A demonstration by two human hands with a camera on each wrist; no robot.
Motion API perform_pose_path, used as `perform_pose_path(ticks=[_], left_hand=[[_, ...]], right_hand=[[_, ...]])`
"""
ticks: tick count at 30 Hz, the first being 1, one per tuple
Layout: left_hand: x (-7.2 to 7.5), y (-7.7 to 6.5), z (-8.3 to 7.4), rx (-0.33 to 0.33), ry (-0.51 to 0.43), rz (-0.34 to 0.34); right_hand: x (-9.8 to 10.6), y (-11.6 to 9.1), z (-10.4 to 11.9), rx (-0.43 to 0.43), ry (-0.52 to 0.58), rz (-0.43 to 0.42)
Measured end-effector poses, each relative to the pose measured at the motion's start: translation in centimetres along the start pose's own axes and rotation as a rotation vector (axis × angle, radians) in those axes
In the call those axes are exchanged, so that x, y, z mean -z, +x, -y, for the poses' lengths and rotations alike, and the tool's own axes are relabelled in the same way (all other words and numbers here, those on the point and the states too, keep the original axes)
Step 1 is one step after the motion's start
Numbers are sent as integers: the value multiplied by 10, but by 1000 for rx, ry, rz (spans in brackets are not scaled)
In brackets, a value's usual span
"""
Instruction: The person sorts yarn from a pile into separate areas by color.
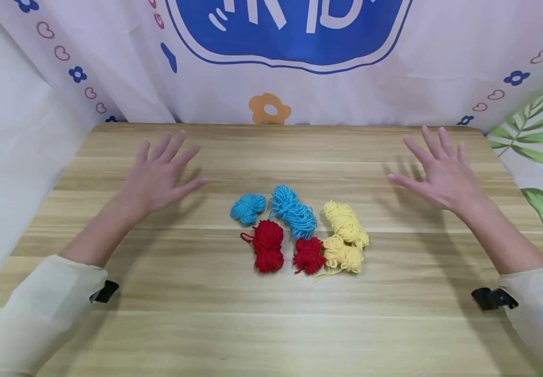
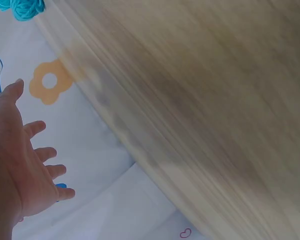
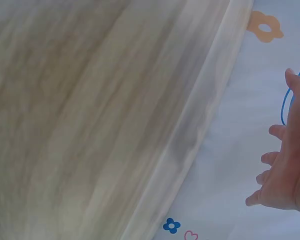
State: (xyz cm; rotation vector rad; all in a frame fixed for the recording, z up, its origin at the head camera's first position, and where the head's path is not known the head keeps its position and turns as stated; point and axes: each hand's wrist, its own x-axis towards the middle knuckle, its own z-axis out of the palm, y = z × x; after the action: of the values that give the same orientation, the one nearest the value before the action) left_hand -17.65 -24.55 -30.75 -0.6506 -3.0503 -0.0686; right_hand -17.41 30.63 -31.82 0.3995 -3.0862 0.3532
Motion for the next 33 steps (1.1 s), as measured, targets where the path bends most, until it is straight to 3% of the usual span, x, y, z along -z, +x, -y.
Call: perform_pose_path(ticks=[8,23,33], left_hand=[[-1,1,-9,-31,-25,15],[-4,6,-28,-146,-9,-80],[-1,11,-42,-206,-55,-96]], right_hand=[[0,-2,9,45,7,-3],[0,-7,30,153,42,-51],[1,-5,42,192,75,-59]])
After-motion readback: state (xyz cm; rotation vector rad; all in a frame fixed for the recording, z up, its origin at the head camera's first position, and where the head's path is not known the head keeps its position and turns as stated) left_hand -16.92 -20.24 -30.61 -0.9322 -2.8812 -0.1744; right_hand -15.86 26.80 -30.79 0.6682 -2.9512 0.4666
